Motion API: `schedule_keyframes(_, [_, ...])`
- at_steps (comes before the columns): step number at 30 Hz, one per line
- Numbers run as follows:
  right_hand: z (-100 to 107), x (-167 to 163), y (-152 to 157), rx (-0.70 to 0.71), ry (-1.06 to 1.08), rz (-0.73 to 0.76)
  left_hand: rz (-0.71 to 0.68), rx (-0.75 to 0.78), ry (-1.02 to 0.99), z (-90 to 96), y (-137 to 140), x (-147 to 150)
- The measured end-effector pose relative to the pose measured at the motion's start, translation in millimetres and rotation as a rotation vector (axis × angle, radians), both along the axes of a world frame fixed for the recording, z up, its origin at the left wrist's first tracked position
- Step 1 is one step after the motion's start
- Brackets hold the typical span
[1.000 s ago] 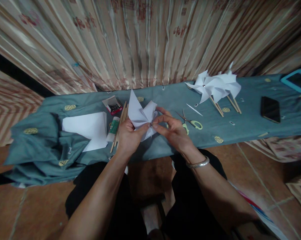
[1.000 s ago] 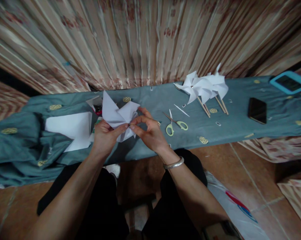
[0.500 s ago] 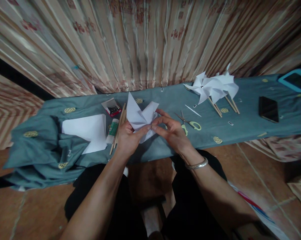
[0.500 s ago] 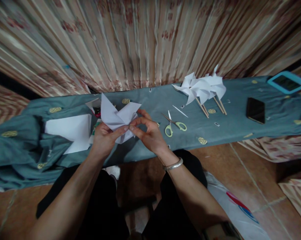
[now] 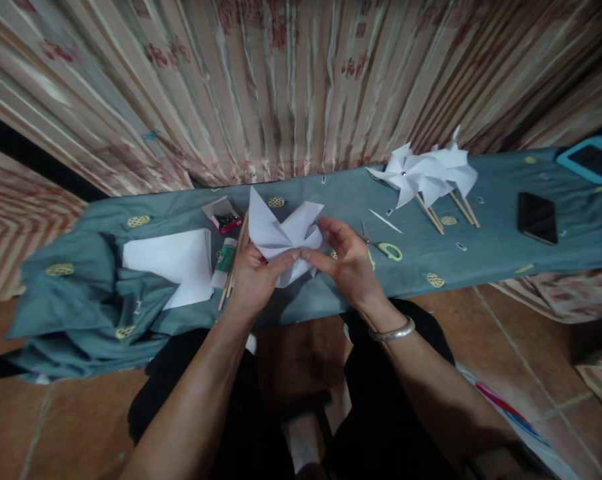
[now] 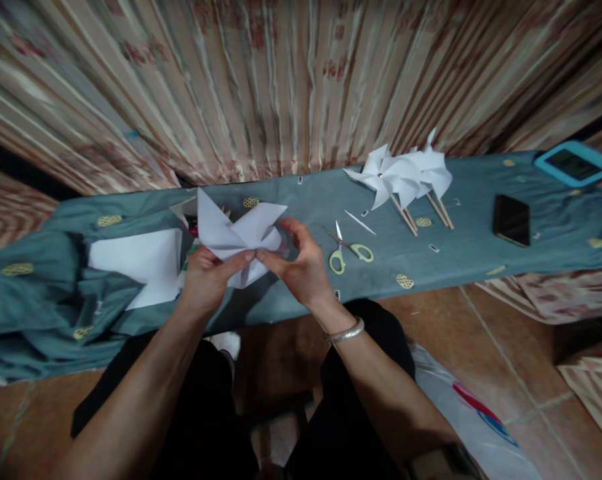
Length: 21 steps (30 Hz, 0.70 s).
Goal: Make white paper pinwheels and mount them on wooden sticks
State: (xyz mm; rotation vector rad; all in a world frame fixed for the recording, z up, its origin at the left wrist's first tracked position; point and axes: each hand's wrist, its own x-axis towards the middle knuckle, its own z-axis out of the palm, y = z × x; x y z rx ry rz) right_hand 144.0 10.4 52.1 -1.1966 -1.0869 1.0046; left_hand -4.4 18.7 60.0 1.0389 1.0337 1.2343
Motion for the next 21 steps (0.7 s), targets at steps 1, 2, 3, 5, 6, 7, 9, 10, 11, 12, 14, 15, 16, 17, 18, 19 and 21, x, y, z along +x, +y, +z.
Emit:
schedule_keyframes(1, [0.8,-0.7,0.2,-0.012,0.046,0.012,0.001,-0.005,-0.001,0.2,-0.1,0.0])
schedule_keyframes(2, [1.7,-1.2,0.4,-0.022,0.091,0.027,0.000,-0.011,-0.003,0.4,-0.2,0.0])
schedule_keyframes(3, [2.5,-1.4,0.6,-0.035,0.129,0.047,-0.001,-0.015,-0.009,0.4,-0.3,0.0])
schedule_keyframes(5, [4.1,-1.0,0.5,-0.069,0.179,0.094,-0.007,-0.021,-0.026,0.1,-0.5,0.1])
schedule_keyframes(6, [4.8,-0.4,0.3,-0.089,0.194,0.115,-0.008,-0.023,-0.034,-0.2,-0.6,0.2])
schedule_keyframes(7, [5.6,0.3,0.1,-0.109,0.202,0.131,-0.008,-0.027,-0.041,-0.4,-0.8,0.2])
schedule_keyframes(9, [7.2,1.8,-0.6,-0.144,0.211,0.145,-0.005,-0.041,-0.052,-0.9,-1.1,0.2])
schedule_keyframes(10, [8.1,2.5,-0.9,-0.159,0.216,0.145,-0.007,-0.050,-0.060,-1.1,-1.3,0.3])
schedule_keyframes(11, [9.0,3.0,-1.1,-0.172,0.222,0.144,-0.010,-0.057,-0.069,-1.1,-1.6,0.3])
schedule_keyframes(12, [9.9,3.4,-1.3,-0.185,0.228,0.144,-0.013,-0.063,-0.075,-1.1,-1.8,0.3])
schedule_keyframes(14, [11.6,3.8,-1.7,-0.203,0.235,0.145,-0.013,-0.070,-0.071,-0.8,-2.1,0.5])
schedule_keyframes(15, [12.2,3.8,-1.8,-0.208,0.236,0.144,-0.008,-0.072,-0.065,-0.6,-2.2,0.6])
schedule_keyframes(16, [12.7,3.7,-1.9,-0.210,0.238,0.143,-0.004,-0.075,-0.060,-0.4,-2.3,0.8])
schedule_keyframes(17, [12.9,3.6,-1.9,-0.210,0.240,0.143,-0.001,-0.077,-0.058,-0.2,-2.4,0.9])
schedule_keyframes(18, [13.0,3.4,-2.0,-0.210,0.243,0.141,0.003,-0.076,-0.060,-0.1,-2.5,1.2])
schedule_keyframes(19, [12.9,3.2,-2.0,-0.211,0.245,0.139,0.005,-0.075,-0.064,0.0,-2.6,1.4])
schedule_keyframes(21, [12.4,2.7,-2.1,-0.211,0.247,0.136,0.015,-0.076,-0.066,0.0,-2.9,1.8])
